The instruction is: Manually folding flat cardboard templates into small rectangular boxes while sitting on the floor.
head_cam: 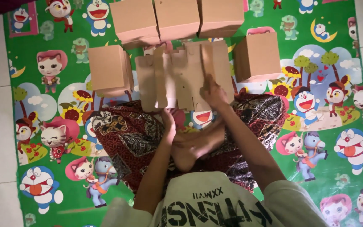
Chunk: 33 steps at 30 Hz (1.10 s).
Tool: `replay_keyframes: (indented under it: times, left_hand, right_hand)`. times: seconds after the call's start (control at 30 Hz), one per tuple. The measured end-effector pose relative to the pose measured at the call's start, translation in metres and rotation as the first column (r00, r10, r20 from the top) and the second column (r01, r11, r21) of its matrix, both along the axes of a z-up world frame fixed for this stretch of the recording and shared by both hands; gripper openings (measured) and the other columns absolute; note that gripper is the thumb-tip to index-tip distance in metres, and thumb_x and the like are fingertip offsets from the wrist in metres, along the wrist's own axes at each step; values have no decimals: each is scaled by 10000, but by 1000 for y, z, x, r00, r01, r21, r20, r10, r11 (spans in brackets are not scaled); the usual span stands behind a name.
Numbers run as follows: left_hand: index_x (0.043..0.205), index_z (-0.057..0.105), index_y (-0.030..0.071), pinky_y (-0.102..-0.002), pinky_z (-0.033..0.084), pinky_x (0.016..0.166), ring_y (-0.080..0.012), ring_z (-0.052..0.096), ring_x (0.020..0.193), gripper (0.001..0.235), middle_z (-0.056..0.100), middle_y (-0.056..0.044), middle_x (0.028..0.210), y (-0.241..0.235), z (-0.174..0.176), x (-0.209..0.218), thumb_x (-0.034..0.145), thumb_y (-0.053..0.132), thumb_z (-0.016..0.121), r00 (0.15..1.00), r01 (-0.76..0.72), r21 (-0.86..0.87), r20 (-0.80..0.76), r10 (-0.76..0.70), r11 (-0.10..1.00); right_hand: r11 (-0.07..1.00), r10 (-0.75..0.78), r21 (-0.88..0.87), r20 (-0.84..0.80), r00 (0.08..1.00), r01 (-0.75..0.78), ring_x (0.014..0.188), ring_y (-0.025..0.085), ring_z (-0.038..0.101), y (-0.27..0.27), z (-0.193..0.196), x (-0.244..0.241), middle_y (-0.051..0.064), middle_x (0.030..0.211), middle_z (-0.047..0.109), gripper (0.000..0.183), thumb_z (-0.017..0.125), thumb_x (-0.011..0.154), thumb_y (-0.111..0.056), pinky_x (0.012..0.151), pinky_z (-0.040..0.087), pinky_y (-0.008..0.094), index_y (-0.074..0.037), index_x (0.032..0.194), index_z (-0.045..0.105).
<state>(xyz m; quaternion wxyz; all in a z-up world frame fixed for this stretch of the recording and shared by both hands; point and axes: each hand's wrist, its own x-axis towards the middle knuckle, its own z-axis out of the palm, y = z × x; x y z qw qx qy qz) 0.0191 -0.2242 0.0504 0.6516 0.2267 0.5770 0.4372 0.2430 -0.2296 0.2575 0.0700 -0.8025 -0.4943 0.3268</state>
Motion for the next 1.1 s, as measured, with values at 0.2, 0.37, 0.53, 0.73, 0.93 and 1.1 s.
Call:
replay_keyframes:
  times: [0.2, 0.37, 0.53, 0.73, 0.93, 1.1]
  left_hand:
    - [1556, 264, -24, -510, 566, 1012, -493, 622, 1199, 845, 319, -338, 1513, -27, 51, 9, 1011, 460, 693, 983, 126, -148, 155, -102, 981]
    - [1451, 404, 27, -501, 577, 983, -443, 663, 1152, 653, 471, -241, 1380, -37, 64, 35, 1002, 368, 734, 977, 121, -152, 190, -91, 981]
    - [1518, 365, -18, -546, 500, 1075, -442, 569, 1281, 709, 448, -281, 1368, -38, 145, 47, 1039, 424, 644, 965, 93, -62, 253, -74, 994]
    - [1390, 510, 88, -454, 521, 1118, -383, 614, 1262, 553, 517, -222, 1352, -29, 196, 54, 1013, 468, 646, 977, 63, -20, 206, -58, 998]
    - [1485, 392, 105, -358, 496, 1096, -309, 498, 1334, 624, 389, -129, 1423, 9, 27, 93, 972, 86, 747, 869, -67, 309, 485, -97, 949]
    - [1487, 403, -115, -600, 343, 1171, -566, 395, 1384, 559, 414, -407, 1467, 8, 72, 80, 975, -3, 598, 633, 743, 485, -733, -249, 462]
  right_hand:
    - [941, 43, 318, 234, 971, -119, 833, 419, 760, -39, -48, 33, 278, 872, 718, 903, 604, 906, -258, 799, 591, 510, -112, 1658, 127]
    - [848, -106, 505, -141, 984, 164, 1108, 490, 612, -52, -15, 58, 284, 1138, 641, 798, 592, 825, 38, 989, 485, 542, -167, 1563, 368]
    - [718, -328, 143, -794, 512, 681, 741, 229, 700, -58, -12, 79, 169, 1043, 666, 408, 565, 960, -24, 591, 671, 361, -163, 1343, 595]
    - [768, -403, 51, -737, 543, 639, 572, 189, 650, -52, -60, 99, 111, 760, 586, 327, 623, 893, -73, 515, 665, 389, -88, 1218, 658]
    - [787, -500, -144, -718, 484, 600, 606, 328, 718, -35, -106, 104, 286, 932, 638, 353, 582, 956, -83, 560, 676, 439, 1, 1292, 516]
    - [563, -571, -296, -814, 105, 772, 961, 425, 740, -21, -96, 93, 338, 1071, 671, 579, 536, 1046, -321, 845, 662, 514, -220, 1517, 215]
